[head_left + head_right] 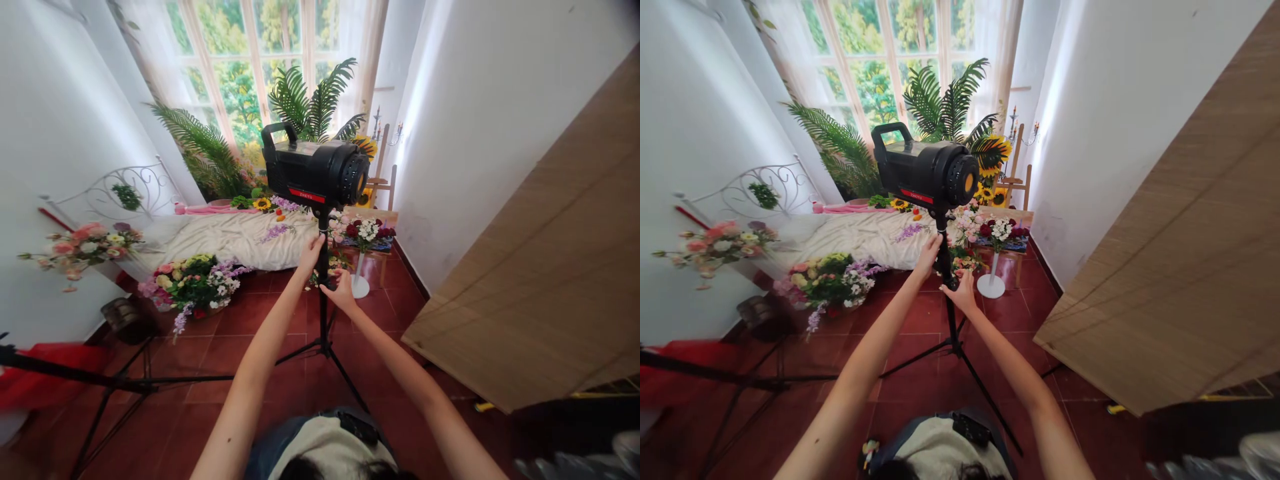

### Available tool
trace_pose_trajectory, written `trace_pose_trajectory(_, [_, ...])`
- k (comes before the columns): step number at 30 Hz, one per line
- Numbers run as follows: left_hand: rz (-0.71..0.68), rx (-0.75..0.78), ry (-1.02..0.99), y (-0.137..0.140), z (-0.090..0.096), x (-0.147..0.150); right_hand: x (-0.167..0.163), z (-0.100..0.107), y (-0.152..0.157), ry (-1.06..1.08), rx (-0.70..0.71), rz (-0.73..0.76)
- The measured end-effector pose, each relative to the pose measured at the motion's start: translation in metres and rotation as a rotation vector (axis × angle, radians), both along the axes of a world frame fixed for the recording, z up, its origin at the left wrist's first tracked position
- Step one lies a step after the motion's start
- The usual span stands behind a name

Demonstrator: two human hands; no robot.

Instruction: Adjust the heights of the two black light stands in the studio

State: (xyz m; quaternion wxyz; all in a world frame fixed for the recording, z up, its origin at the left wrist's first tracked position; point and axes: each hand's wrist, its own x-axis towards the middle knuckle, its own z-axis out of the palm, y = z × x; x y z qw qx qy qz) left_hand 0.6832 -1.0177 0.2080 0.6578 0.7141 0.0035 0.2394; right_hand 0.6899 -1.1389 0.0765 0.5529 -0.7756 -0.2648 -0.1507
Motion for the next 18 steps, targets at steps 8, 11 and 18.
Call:
trace_pose_trajectory(8, [0.168, -0.322, 0.136, 0.031, -0.060, 0.002, 0.060, 0.011, 0.042, 0.196, 0.039, 0.293])
trace_pose_trajectory(11, [0.188, -0.324, 0.223, 0.030, -0.099, 0.002, 0.067, 0.010, 0.051, 0.237, 0.036, 0.363])
trace_pose_trajectory(18, [-0.082, -0.232, 0.221, 0.013, -0.134, -0.007, 0.065, 0.028, 0.060, 0.317, 0.039, 0.387])
